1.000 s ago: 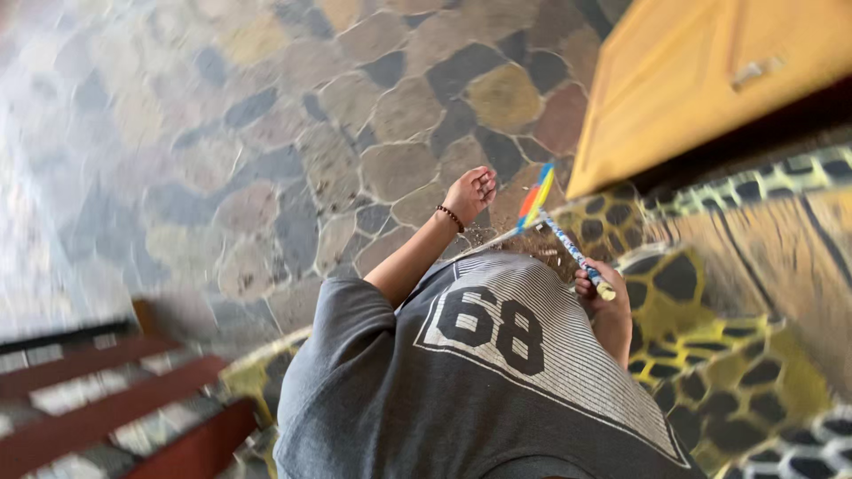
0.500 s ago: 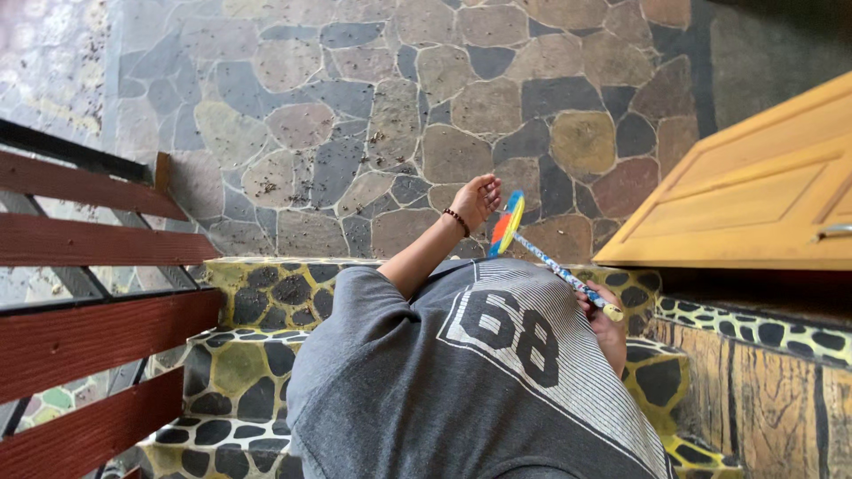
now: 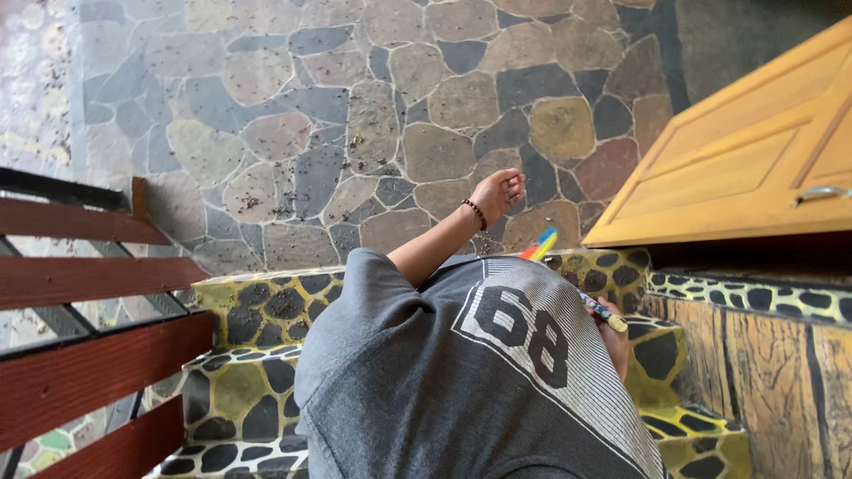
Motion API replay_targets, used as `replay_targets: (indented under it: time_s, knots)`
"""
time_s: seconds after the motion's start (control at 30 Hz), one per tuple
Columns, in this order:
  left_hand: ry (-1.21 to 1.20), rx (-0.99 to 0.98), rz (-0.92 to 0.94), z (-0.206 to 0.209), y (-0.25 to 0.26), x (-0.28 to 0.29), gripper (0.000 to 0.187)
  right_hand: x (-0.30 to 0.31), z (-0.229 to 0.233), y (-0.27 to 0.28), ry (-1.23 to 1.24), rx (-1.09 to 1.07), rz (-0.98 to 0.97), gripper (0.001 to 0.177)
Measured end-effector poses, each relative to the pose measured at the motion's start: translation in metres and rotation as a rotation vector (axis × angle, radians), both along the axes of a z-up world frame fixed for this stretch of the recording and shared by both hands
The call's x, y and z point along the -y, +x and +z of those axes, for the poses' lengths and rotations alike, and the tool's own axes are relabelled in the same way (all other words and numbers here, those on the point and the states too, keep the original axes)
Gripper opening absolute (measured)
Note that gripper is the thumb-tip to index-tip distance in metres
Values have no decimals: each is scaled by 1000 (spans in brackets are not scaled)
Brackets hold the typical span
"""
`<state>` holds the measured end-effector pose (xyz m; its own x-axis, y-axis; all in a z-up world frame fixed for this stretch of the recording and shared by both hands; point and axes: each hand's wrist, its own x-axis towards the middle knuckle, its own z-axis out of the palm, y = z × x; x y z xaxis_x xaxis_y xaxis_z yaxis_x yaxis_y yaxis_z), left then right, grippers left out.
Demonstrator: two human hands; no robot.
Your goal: The person cleans debris from the steps using a small brush by hand.
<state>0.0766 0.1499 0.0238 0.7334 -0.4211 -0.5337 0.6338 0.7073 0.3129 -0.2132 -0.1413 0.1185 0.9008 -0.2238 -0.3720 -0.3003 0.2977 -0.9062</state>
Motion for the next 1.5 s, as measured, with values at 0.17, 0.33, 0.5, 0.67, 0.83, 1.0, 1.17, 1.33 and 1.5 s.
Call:
replay_targets:
  time_s: [0.17,0.33,0.5,0.67,0.83,1.0,1.17,1.33,1.5]
  knots:
    - [0,27,-121,22,1,36,15,8,-1,-18,268,-7,-130,22]
    - [39,23,-210,59,-4,68,13,11,2,-28,-490,123,110,26]
    - [53,-18,-227,76,-20,71,12,11,1,-15,-196,-144,-83,32]
    - [64,-55,-169,39,-21,56,14,21,-5,10,-1,-182,-98,39]
    - [83,29,-132,16,-11,22,22,17,-10,13,101,-248,-166,36]
    - [69,-13,-56,27,-3,14,19,18,-9,22,-166,-342,89,36]
    - [35,-14,-73,31,-9,24,18,12,-10,22,-191,-295,97,37]
    - [19,-60,-108,17,-15,31,17,10,-16,35,351,-250,-9,34]
    - [2,-69,-105,4,-14,27,17,5,-17,17,146,34,63,29]
